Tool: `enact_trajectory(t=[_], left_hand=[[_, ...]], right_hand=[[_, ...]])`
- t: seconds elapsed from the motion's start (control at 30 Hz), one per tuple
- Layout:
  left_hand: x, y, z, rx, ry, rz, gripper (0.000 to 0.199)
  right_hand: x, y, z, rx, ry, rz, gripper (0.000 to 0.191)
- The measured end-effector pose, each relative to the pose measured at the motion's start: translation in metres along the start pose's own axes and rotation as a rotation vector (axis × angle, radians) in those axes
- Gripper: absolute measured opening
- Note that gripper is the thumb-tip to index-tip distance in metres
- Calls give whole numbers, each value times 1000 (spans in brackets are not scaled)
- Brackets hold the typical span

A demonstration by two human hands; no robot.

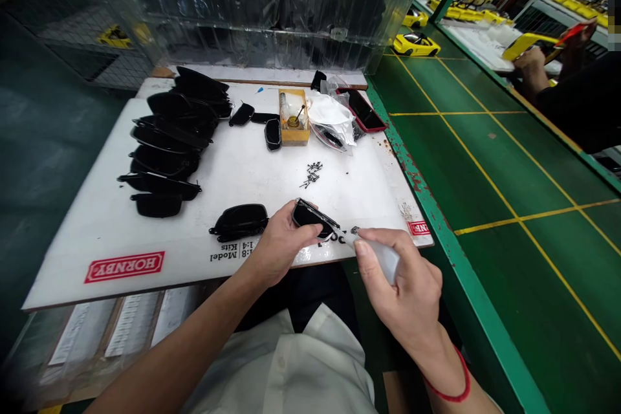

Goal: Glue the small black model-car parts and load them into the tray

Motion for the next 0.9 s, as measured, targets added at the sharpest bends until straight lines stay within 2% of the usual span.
enact_trajectory(t=[0.63,0.9], left_hand=[[0,1,2,6,15,16,16],[-1,0,0,31,-16,27,17]], right_hand=[[0,1,-2,-16,-17,6,15],[13,3,-2,-60,-17,-55,13]])
Point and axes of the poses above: each hand's wrist, its own y-axis towards the middle knuckle, its own x-axis out of the back of the hand, z = x × y, the point moved 6 cm from there along y, towards the middle knuckle, and after that the axes turned 2 degrees about y, right-handed, at the moved point
